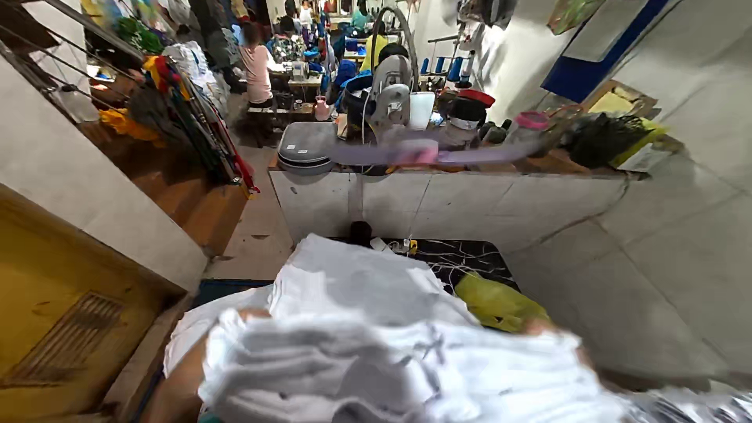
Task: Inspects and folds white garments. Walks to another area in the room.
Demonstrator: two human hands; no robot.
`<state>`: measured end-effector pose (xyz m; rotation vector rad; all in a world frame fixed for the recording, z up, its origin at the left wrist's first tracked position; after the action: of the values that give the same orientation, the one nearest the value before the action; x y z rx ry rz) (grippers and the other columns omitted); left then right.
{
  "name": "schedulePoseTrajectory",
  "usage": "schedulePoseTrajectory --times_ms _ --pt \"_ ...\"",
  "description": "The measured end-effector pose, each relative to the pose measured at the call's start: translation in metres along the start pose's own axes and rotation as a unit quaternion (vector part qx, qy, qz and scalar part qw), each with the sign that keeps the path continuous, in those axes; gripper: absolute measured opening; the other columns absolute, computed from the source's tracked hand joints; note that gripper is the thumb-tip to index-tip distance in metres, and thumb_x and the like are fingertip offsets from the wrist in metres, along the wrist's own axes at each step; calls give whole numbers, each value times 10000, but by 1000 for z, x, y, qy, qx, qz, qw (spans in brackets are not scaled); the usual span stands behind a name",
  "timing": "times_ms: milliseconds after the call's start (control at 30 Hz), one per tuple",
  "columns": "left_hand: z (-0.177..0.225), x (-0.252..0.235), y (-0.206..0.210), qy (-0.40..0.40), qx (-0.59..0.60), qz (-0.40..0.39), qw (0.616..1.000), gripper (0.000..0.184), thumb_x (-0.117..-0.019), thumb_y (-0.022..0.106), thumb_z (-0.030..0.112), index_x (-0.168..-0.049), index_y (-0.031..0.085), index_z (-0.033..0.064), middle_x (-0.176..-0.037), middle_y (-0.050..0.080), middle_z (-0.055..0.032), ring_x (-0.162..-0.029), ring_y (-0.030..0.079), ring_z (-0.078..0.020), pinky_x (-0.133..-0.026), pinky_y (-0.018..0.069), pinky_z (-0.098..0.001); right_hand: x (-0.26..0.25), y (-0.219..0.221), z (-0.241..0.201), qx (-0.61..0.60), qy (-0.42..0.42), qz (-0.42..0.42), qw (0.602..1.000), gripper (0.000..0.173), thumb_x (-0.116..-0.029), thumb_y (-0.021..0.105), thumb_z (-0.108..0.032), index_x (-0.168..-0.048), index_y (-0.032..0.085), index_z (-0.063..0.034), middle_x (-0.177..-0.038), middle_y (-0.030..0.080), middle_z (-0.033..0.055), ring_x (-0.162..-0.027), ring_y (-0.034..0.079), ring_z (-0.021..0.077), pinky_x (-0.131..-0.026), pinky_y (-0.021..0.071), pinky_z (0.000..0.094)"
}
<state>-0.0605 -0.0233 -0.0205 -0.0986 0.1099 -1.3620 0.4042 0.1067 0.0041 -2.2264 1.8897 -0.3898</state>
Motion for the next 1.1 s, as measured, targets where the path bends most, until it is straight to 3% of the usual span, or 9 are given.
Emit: schedulePoseTrajectory --times_ms 133,200,300,367,500,633,833,933,1100 --pt "-114 42 21 -32 71 -204 976 420 -946 638 522 -1179 724 183 -1167 734 77 -1121 644 -18 -1021 514 -287 33 42 103 -89 -74 -284 952 316 -904 713 -451 -998 728 -150 -952 721 -112 -905 642 -34 -833 547 228" --pt "-184 58 32 -94 47 -252 962 438 -908 703 418 -1122 717 36 -1077 747 8 -1023 670 -34 -951 550 -299 35 64 162 -88 -30 -336 937 381 -852 765 -413 -1005 705 -69 -945 702 -60 -910 631 -10 -851 537 250" --pt "-226 63 55 -253 18 -266 930 265 -841 681 195 -1080 627 94 -893 676 94 -812 630 21 -763 555 -226 32 91 249 -135 64 -369 917 381 -817 805 -356 -1034 698 -61 -961 714 -38 -915 653 29 -862 556 289" --pt "-258 52 57 -264 62 -268 925 376 -873 739 235 -1202 636 85 -1006 718 53 -914 668 -21 -850 576 -277 17 95 273 -168 76 -376 908 343 -823 807 -381 -1024 706 -122 -957 713 -68 -909 651 29 -849 557 287" --pt "-237 -8 50 -228 68 -162 958 389 -925 640 195 -1273 572 35 -1065 693 52 -984 641 6 -910 556 -253 -34 84 255 -218 95 -284 929 459 -781 833 -437 -1131 703 -171 -1032 730 -59 -951 674 57 -863 580 309" --pt "-279 -108 61 -243 108 -5 964 452 -938 668 98 -1347 512 -12 -1151 680 -84 -1027 665 -138 -905 574 -355 -110 104 262 -240 202 -87 946 590 -869 729 -48 -1398 474 4 -1182 688 126 -1033 697 191 -884 615 388" --pt "-412 -160 89 -327 -167 99 925 998 -818 873 286 -1542 278 -56 -1502 418 -337 -1332 509 -436 -1092 459 -519 -179 157 388 35 279 -25 959 757 -833 844 -198 -1433 470 70 -1310 586 302 -1195 596 384 -1037 488 515" --pt "-383 -155 112 -279 -346 141 885 954 -809 851 302 -1547 335 -12 -1537 391 -318 -1404 419 -469 -1107 385 -618 -157 145 406 78 229 -5 970 584 -948 717 -366 -1352 580 32 -1228 627 271 -1111 625 365 -994 504 497" --pt "-315 -130 259 20 -406 -164 899 411 -984 587 213 -1362 624 59 -1477 537 -180 -1401 476 -350 -1169 384 -510 -124 102 421 169 235 73 954 383 -1042 507 -245 -1316 641 -12 -1272 649 247 -1217 618 382 -1068 474 543"
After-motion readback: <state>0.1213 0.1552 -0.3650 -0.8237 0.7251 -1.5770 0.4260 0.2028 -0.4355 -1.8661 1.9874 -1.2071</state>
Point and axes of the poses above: each hand's wrist, its own x-axis away from the middle knuckle, its own y-axis out of the palm, z = x × y, the point moved 4 cm from there along -x, towards the middle knuckle
